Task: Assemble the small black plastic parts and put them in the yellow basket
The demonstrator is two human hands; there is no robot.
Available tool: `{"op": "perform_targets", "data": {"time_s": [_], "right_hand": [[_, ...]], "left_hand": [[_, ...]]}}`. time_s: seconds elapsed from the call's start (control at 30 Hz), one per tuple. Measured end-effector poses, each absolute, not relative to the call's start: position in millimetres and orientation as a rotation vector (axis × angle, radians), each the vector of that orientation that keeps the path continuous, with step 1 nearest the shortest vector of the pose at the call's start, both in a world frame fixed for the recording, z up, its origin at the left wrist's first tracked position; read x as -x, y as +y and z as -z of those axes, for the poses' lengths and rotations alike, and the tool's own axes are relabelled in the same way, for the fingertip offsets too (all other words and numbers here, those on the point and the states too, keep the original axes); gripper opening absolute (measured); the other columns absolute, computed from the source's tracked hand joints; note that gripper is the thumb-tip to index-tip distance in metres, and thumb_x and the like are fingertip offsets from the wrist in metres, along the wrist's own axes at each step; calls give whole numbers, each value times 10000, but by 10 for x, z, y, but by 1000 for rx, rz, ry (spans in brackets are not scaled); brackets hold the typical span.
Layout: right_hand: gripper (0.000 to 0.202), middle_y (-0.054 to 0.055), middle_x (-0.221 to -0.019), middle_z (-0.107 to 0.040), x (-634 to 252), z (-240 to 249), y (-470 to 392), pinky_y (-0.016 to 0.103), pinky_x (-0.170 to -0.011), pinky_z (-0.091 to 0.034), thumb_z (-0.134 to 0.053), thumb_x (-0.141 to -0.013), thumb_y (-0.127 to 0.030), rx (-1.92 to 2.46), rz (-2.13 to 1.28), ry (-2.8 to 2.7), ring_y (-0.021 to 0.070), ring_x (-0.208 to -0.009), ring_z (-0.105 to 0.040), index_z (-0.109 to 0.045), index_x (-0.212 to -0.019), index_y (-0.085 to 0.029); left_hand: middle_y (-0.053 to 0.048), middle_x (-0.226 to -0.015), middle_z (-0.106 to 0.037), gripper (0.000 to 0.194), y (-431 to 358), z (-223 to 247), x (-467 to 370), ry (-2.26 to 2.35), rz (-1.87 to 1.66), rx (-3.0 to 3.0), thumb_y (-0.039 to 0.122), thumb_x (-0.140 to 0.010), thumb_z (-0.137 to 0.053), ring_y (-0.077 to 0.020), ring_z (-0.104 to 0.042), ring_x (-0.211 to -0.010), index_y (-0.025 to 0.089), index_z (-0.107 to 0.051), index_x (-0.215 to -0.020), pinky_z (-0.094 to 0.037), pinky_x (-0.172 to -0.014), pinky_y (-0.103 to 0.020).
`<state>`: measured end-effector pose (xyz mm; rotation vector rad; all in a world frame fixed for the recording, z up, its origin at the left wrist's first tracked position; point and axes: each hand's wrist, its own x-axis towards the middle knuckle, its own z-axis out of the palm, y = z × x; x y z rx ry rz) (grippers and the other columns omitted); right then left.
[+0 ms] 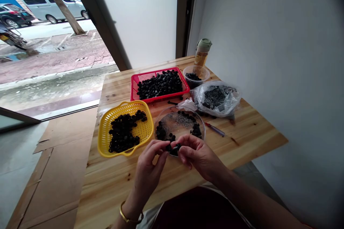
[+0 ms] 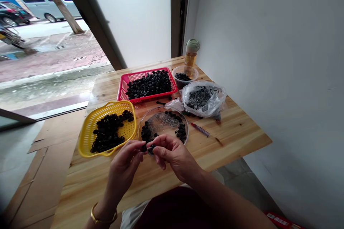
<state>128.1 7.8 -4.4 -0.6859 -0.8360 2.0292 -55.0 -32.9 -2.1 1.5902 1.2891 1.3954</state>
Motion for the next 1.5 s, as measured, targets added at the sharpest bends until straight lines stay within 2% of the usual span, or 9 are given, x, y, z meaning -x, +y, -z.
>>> {"op": "perform_targets", "data": {"time_s": [0.07,0.23,0.37,0.43,0.6,0.83,1.03,1.27,1.5], "right_hand": [[316,1,-748,-717,-1285,33,69,178,-414,-361,-914,-744,-410,675,-2020,-836,77,-492,-500,-732,-904,-207],[334,40,-953,-771,-1336,51,57,188,-425,-377,-922,-728,-413,711,-1981,-837,60,-493,-489,-710,-889,-211],[300,-9,-770,-675,-1388,76,28,209,-457,-386,-885,-778,-428,825,-1788,-1042,70,-491,-472,-747,-942,-218],[238,-6,-756,-645,-1403,35,11,226,-502,-416,-844,-828,-398,880,-1603,-1227,98,-557,-509,-752,-953,-217],[89,33,-878,-692,-1388,-154,-17,243,-588,-476,-771,-880,-259,915,-1114,-1605,122,-660,-574,-728,-941,-209],[74,31,-890,-712,-1351,-236,-39,226,-563,-474,-727,-899,-188,860,-900,-1776,106,-610,-558,-673,-942,-211],[65,35,-903,-717,-1365,-277,-38,234,-612,-492,-712,-910,-167,851,-896,-1842,114,-648,-589,-674,-950,-202],[53,37,-893,-718,-1386,-251,-34,220,-620,-502,-726,-923,-173,808,-900,-1859,120,-694,-622,-689,-958,-188],[60,52,-897,-718,-1381,-239,-30,211,-664,-521,-753,-913,-142,756,-870,-1860,124,-728,-648,-705,-944,-159]], "left_hand": [[-61,-905,-702,202,-346,39,496,1298,-1419,-1549,207,-947,-675,-172,-647,-756,253,-784,-1111,-533,-687,-265],[-28,-825,-661,186,-421,40,351,1315,-1515,-1205,359,-958,-694,-135,-585,-658,230,-769,-1069,-505,-641,-251],[-12,-737,-649,268,-474,56,268,1165,-1499,-903,432,-940,-721,-123,-567,-617,205,-753,-1078,-489,-604,-241],[-14,-715,-649,296,-491,79,238,1083,-1489,-796,445,-918,-750,-119,-564,-612,196,-756,-1078,-477,-586,-231],[-20,-760,-687,285,-503,84,173,985,-1503,-573,420,-833,-849,-91,-570,-596,223,-796,-1032,-468,-551,-194],[-13,-773,-727,310,-501,67,126,989,-1492,-425,410,-690,-955,-79,-600,-590,272,-837,-941,-493,-549,-174],[4,-736,-710,250,-542,144,130,980,-1508,-562,393,-788,-891,-70,-582,-561,277,-821,-998,-508,-568,-173],[-7,-794,-679,216,-575,191,185,1061,-1491,-755,379,-885,-805,-76,-565,-613,244,-817,-1053,-507,-593,-170],[-2,-776,-672,193,-583,219,230,1081,-1488,-885,362,-916,-774,-77,-553,-629,270,-830,-1076,-511,-619,-169]]}}
